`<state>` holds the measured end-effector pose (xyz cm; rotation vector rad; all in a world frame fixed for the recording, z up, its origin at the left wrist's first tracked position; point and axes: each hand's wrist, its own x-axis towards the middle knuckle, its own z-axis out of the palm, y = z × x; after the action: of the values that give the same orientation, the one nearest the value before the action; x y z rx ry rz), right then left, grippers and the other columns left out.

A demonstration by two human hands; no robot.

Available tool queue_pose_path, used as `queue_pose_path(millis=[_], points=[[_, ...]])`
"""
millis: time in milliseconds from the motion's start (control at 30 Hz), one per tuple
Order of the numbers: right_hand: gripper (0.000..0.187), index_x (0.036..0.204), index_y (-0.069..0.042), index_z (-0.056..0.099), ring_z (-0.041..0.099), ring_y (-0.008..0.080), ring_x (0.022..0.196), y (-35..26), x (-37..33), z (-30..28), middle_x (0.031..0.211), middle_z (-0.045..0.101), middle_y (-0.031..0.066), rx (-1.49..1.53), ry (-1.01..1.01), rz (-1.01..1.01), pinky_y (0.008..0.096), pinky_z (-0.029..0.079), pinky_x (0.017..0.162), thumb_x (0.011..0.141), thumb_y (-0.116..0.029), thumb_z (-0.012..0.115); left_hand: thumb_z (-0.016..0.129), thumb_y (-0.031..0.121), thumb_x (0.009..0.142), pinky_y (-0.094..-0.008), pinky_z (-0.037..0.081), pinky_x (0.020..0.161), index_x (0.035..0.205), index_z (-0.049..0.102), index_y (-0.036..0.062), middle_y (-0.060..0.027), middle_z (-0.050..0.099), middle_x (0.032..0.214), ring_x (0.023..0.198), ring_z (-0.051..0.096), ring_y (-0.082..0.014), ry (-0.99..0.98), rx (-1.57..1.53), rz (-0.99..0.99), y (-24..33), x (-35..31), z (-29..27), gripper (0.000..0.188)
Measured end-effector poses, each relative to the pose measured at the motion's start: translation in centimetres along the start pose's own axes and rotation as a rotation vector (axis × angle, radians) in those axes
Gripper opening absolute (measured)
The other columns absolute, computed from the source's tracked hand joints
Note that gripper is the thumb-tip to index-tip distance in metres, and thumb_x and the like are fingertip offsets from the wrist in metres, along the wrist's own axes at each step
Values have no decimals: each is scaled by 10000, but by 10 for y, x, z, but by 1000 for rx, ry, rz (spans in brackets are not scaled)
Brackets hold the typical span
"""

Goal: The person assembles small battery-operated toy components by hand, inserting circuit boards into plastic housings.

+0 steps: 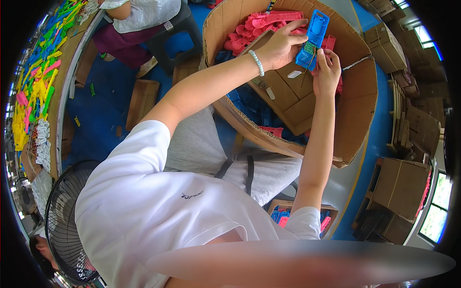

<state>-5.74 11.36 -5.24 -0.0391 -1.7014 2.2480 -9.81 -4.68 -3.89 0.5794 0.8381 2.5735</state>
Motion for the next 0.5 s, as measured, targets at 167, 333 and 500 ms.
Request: queue_pose_path(millis=[167,333,500], points=[[313,1164,5,606,620,162,1015,-12,-2,-13,1105,647,81,-101,-364,265,333,510,826,980,-246,567,519,48,956,-564,506,959,1406,329,92,-175,545,1178,1072,602,-345,-42,-95,145,7,14,-15,490],[277,1121,15,637,650,182,955,-4,-8,-23,1011,685,92,-342,-630,262,319,494,824,866,-87,677,501,44,958,-528,541,900,1382,365,103,-160,525,1181,1034,612,-322,145,-106,227,8,18,-20,450],[272,1097,29,643,654,158,873,-12,-10,-5,962,684,79,-359,-500,113,272,505,745,827,25,674,481,138,970,-380,562,695,1296,455,72,-108,596,960,812,634,-221,303,211,96,5,16,-51,333]])
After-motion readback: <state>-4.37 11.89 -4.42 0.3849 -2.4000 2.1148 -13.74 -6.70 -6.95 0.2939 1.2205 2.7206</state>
